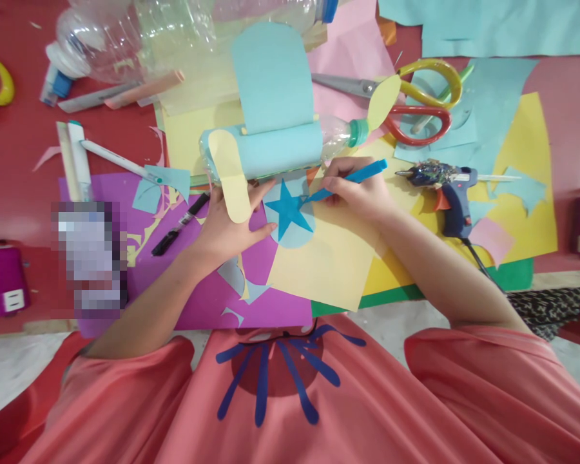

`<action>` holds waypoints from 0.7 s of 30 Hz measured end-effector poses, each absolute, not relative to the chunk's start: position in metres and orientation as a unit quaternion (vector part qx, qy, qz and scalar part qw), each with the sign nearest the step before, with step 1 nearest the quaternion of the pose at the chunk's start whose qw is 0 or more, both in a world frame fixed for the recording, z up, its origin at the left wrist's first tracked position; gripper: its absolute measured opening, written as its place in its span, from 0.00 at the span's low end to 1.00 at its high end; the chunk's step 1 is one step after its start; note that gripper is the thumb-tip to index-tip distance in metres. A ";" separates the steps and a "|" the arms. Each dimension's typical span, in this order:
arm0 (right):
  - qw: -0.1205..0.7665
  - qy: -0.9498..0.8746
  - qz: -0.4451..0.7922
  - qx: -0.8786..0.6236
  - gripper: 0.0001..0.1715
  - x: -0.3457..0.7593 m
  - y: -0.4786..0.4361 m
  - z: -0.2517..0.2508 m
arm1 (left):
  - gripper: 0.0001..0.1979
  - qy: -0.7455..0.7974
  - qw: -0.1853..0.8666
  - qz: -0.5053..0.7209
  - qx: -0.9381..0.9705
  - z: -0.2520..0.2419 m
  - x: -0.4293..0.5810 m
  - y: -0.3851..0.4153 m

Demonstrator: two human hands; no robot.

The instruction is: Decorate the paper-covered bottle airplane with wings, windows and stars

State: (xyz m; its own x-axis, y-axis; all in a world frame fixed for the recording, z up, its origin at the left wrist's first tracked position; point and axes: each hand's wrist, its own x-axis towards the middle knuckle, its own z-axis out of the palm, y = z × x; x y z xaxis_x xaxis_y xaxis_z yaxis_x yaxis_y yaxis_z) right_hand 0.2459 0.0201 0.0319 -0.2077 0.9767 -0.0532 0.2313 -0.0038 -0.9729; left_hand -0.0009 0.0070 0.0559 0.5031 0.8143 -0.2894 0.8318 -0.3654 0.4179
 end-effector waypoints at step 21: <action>0.389 -0.592 0.488 -0.510 0.16 0.245 0.020 0.032 | 0.32 0.492 0.261 -0.013 0.830 0.055 -0.002 0.007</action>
